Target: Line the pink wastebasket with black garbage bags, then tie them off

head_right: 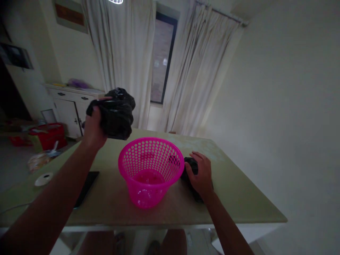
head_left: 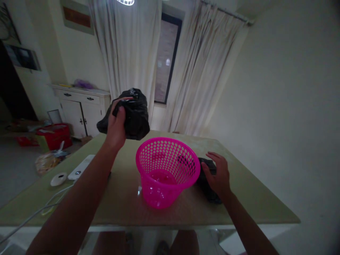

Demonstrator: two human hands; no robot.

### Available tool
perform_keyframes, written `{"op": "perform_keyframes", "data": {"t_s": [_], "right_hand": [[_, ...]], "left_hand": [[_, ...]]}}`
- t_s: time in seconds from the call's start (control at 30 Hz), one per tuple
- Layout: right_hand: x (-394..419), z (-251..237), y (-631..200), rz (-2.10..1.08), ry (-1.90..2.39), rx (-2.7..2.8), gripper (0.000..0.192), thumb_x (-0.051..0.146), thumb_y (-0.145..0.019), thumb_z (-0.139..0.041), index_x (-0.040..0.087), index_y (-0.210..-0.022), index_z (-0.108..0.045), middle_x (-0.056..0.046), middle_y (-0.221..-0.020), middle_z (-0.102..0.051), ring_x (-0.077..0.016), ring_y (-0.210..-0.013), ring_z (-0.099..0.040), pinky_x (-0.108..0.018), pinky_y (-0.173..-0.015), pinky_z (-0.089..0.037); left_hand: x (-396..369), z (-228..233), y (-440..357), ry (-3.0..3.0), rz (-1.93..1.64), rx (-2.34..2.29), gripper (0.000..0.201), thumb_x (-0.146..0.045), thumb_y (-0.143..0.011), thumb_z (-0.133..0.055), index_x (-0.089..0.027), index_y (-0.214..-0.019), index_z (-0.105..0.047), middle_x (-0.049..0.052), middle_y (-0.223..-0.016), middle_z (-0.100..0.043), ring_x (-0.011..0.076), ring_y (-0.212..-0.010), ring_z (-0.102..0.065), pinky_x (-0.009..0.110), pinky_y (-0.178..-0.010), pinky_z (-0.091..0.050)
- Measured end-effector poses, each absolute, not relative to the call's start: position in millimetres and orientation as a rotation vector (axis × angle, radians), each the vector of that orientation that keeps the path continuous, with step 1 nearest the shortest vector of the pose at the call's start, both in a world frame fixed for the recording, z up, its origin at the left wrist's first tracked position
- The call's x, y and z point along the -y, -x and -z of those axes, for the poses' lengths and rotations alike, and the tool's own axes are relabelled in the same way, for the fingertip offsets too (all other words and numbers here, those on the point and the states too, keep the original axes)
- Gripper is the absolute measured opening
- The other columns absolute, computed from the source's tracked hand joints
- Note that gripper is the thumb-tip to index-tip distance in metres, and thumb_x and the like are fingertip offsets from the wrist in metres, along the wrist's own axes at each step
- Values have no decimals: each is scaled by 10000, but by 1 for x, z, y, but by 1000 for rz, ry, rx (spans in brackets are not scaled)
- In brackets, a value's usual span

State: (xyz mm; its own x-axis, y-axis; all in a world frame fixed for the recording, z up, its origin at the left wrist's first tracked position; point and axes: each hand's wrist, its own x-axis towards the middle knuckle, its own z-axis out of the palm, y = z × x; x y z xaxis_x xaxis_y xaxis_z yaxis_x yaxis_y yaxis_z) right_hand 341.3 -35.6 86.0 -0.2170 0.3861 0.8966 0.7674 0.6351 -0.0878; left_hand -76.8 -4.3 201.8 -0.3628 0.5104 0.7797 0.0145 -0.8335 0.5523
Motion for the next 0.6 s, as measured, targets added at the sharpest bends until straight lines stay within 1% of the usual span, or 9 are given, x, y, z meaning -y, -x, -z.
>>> {"op": "perform_keyframes", "data": {"t_s": [0.07,0.17,0.23,0.27,0.33,0.4,0.47,0.53,0.6], "right_hand": [[40,-123,-308,367,848,1835,408,350,-1036,-705,290,-1435,-641,-154,-1397,-690,-343,-1313,-662,-588,-1123,-560],[39,-167,-265,156,714,1840,720,346,-992,-761,338,-1647,-462,-170,-1660,-485,-308,-1229,-695,-527,-1035,-626],[34,-186,-249,70,665,1904,776,314,-975,-752,360,-1679,-429,-144,-1721,-413,-312,-1294,-669,-508,-1054,-622],[31,-191,-245,51,660,1939,735,288,-970,-731,356,-1655,-472,-132,-1691,-451,-320,-1341,-643,-510,-1092,-602],[25,-195,-242,30,671,1980,556,250,-964,-676,320,-1513,-628,-122,-1516,-605,-333,-1365,-620,-518,-1144,-558],[20,-192,-244,-29,671,1945,369,267,-960,-644,279,-1318,-730,-111,-1301,-708,-328,-1274,-657,-510,-1124,-554],[17,-185,-246,-190,657,1851,271,348,-970,-651,265,-1212,-742,-88,-1163,-753,-307,-1140,-702,-478,-1057,-580],[14,-181,-249,-414,624,1726,315,470,-975,-678,272,-1216,-719,-68,-1123,-774,-288,-1079,-728,-461,-1028,-597],[10,-184,-254,-594,608,1636,435,621,-990,-641,293,-1272,-686,-67,-1194,-780,-288,-1157,-729,-477,-1077,-591]], "left_hand": [[28,-210,54,-1823,-2144,-616,624,-765,-947,-688,-262,-1314,-725,91,-1294,-725,293,-1214,-702,425,-1068,-589],[60,-204,27,-2148,-1871,-481,716,-668,-917,-784,-323,-1522,-621,83,-1255,-700,299,-1185,-687,452,-1072,-575],[76,-196,20,-2359,-1672,-451,753,-575,-929,-804,-359,-1607,-558,91,-1265,-681,296,-1181,-680,461,-1076,-571],[82,-192,19,-2463,-1582,-452,749,-532,-939,-802,-367,-1625,-550,95,-1265,-677,295,-1177,-681,470,-1089,-566],[91,-184,23,-2619,-1476,-467,766,-486,-931,-819,-368,-1639,-550,102,-1260,-684,299,-1166,-686,501,-1134,-546],[94,-177,30,-2637,-1476,-502,825,-496,-904,-857,-365,-1653,-539,114,-1291,-690,314,-1189,-689,521,-1160,-539],[94,-173,36,-2549,-1527,-539,908,-528,-874,-894,-380,-1679,-501,131,-1379,-676,327,-1241,-684,505,-1127,-575],[90,-173,38,-2478,-1563,-572,1023,-561,-828,-934,-409,-1712,-441,138,-1486,-640,347,-1340,-652,512,-1136,-581],[82,-177,39,-2440,-1670,-633,1127,-636,-755,-964,-422,-1719,-421,134,-1575,-595,379,-1457,-586,567,-1223,-518]]}}
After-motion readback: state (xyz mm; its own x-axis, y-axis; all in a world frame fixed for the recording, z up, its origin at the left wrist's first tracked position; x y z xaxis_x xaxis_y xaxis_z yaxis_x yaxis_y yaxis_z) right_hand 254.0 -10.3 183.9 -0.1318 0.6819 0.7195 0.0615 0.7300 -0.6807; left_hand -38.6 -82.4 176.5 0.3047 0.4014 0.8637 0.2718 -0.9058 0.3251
